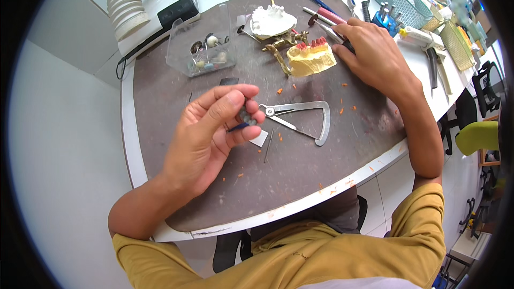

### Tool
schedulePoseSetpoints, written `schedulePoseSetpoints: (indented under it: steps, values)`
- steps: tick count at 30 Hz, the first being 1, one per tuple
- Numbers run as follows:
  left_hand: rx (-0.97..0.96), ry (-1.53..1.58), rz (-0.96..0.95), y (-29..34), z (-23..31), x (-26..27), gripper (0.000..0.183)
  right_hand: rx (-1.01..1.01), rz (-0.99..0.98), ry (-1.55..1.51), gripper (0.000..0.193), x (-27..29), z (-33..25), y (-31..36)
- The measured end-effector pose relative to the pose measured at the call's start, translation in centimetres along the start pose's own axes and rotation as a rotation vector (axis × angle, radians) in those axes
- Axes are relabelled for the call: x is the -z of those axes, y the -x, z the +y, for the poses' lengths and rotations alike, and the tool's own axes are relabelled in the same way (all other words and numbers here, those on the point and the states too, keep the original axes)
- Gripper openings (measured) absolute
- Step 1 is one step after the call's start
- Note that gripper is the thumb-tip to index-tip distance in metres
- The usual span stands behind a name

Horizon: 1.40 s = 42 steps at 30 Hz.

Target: The person uses a rotary grinding tool to shape a small gray dental appliance held in their left hand. They repeatedly switch to a metal caliper to measure the appliance's dimensions, then resume grinding. The process involves precise manipulation of the tool and the object to achieve a specific form.

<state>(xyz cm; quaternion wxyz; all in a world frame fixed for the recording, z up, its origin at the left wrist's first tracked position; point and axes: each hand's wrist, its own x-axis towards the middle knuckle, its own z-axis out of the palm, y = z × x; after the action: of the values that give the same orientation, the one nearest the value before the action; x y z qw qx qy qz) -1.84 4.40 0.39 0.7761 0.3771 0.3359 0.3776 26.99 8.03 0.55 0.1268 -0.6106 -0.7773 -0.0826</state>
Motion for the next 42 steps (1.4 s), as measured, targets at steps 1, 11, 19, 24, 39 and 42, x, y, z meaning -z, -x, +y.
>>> schedulePoseSetpoints:
  steps: [1,11,19,24,39,42]
  values:
    - [-0.013,-0.002,0.007,-0.1,0.1,0.0,0.03,-0.002,0.002,-0.001,0.027,-0.1,0.0,-0.1]
    - [-0.137,-0.087,0.054,-0.5,0.6,0.3,0.032,0.537,0.575,-0.268,0.019,3.4,-2.8,1.9]
    - [-0.166,-0.142,0.034,-0.7,0.4,0.7,0.026,0.629,0.075,-0.132,0.031,0.6,-7.1,4.3]
    - [-0.178,-0.136,0.008,-0.6,0.3,0.7,0.022,0.501,0.026,-0.134,0.039,0.8,-7.4,4.4]
    - [-0.136,-0.248,-0.004,-0.4,0.5,0.2,0.022,0.224,-0.311,-0.936,0.012,3.1,-6.0,3.4]
    - [-0.212,-0.331,-0.03,-0.3,0.2,0.3,0.021,0.255,-0.298,-0.93,0.014,3.0,-5.8,3.3]
